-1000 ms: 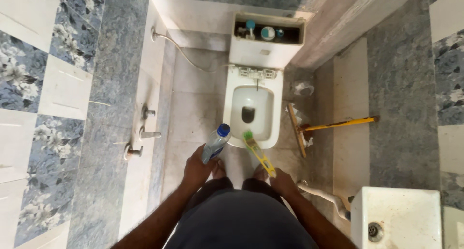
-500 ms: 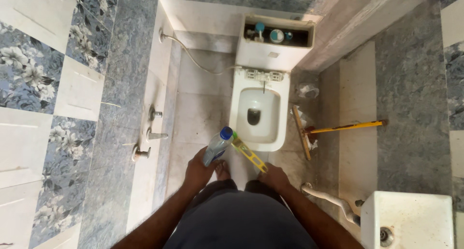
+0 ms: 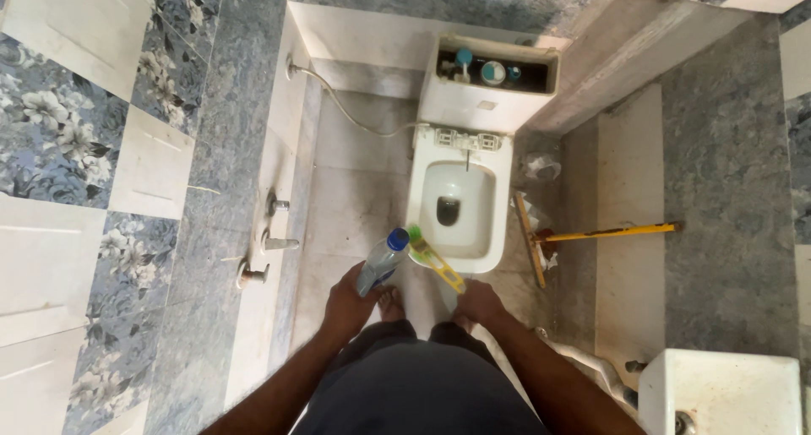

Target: The person scrubs the inside of a white toilet bowl using a yellow-handled brush with green bristles. They hold a plastic bottle of cleaning liquid in the other hand and repeatedly scrub the bowl's interior surfaces.

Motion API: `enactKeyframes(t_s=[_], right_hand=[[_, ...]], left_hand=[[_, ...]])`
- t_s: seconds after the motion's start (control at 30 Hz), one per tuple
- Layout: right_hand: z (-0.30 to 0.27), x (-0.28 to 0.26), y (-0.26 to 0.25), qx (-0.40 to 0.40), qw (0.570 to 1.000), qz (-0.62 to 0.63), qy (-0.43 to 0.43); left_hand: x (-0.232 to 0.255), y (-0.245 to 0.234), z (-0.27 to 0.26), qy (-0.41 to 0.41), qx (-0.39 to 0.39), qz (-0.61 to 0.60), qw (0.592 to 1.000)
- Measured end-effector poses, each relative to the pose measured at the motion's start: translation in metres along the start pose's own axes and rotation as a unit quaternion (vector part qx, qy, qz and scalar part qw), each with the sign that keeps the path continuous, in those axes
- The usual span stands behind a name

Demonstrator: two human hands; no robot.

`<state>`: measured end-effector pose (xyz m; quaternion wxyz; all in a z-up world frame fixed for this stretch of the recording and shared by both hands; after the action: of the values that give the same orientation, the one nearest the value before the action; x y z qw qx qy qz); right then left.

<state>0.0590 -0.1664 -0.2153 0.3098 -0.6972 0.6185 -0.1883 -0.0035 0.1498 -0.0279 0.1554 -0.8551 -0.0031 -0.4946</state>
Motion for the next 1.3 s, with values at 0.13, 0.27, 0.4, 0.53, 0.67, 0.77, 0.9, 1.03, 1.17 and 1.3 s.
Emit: enactKeyframes(t_s=[0.13,0.27,0.4,0.53,0.67,0.77,0.9,1.03,1.17,1.3], right_hand=[[0.014,0.000,-0.001,0.036,0.998,0.050,0.018],[0.043,-0.010,-0.009,0.136,0.989,0.060,0.003],[0.074,-0.016,-0.019,0.146,0.988,0.058,0.011],[0.099,-0.023,-0.038,0.169,0.985,0.018,-0.016],[0.120,-0.031,-0.068,0.147,0.988,0.053,0.022],[0.132,-0.042,-0.100,0.146,0.988,0.044,0.023],[0.158,-0.051,-0.138,0.096,0.993,0.039,0.058],[0.189,-0.048,-0.151,0.146,0.981,0.100,0.077],[0.207,-0.046,-0.141,0.191,0.976,0.091,0.060],[0.188,-0.043,-0.120,0.187,0.981,0.032,0.026]], left_hand=[[-0.003,-0.003,0.003,-0.006,-0.001,-0.003,1.000],[-0.004,-0.006,0.005,0.014,0.004,0.000,1.000],[-0.006,-0.008,0.007,0.022,0.010,-0.009,1.000],[-0.006,-0.010,0.011,0.017,0.019,-0.007,1.000],[-0.002,-0.013,0.012,0.006,0.032,-0.006,0.999],[0.002,-0.014,0.014,-0.013,0.025,0.001,1.000],[0.010,-0.012,0.017,-0.037,0.019,0.023,0.999],[0.018,-0.009,0.025,-0.026,0.008,-0.001,1.000],[0.025,-0.002,0.035,-0.032,-0.011,0.009,0.999],[0.033,0.008,0.045,0.000,-0.002,0.012,1.000]])
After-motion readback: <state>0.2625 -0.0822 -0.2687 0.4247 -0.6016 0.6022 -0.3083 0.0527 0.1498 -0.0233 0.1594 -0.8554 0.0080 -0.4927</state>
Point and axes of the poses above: each hand's wrist, its own z-axis towards the middle knuckle, its own y-axis out of the palm, x = y × z, the point moved 3 cm from there along z, towards the middle knuckle, and after that the axes turned 13 degrees about -z, right-handed, at the moved point
